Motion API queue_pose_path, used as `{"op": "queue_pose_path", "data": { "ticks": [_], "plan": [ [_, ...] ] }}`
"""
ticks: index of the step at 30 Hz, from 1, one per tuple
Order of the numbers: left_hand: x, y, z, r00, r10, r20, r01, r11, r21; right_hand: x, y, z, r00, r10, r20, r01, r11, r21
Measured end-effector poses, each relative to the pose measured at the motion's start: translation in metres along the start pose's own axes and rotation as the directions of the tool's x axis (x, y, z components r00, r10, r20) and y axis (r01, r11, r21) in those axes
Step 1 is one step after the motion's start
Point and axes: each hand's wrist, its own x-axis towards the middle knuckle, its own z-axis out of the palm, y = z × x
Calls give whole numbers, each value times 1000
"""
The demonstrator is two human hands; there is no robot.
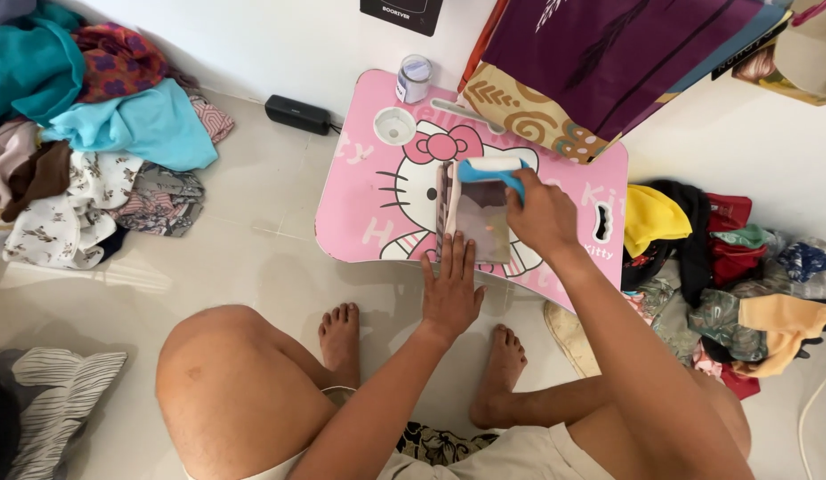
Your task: Folding a scarf and using a lint roller to remove lint and debris.
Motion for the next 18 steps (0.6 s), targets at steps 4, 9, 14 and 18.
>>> {"op": "queue_pose_path", "data": {
  "ticks": [4, 9, 14, 18],
  "plan": [
    [0, 4, 6, 998, -28, -58, 28, 1000, 5, -43, -11, -4, 998, -16, 67, 23, 995, -98],
    [-1, 5, 8, 997, -42, -72, 46, 998, 53, -48, -28, 19, 990, -85, 115, 97, 990, -100],
    [0, 2, 10, 999, -28, -23, 28, 1000, 8, -17, -38, 23, 986, -140, 93, 150, 984, -101],
    [1, 1, 12, 999, -38, 8, 37, 999, 26, 0, -51, 21, 985, -152, 80, 158, 984, -77]
  ]
}}
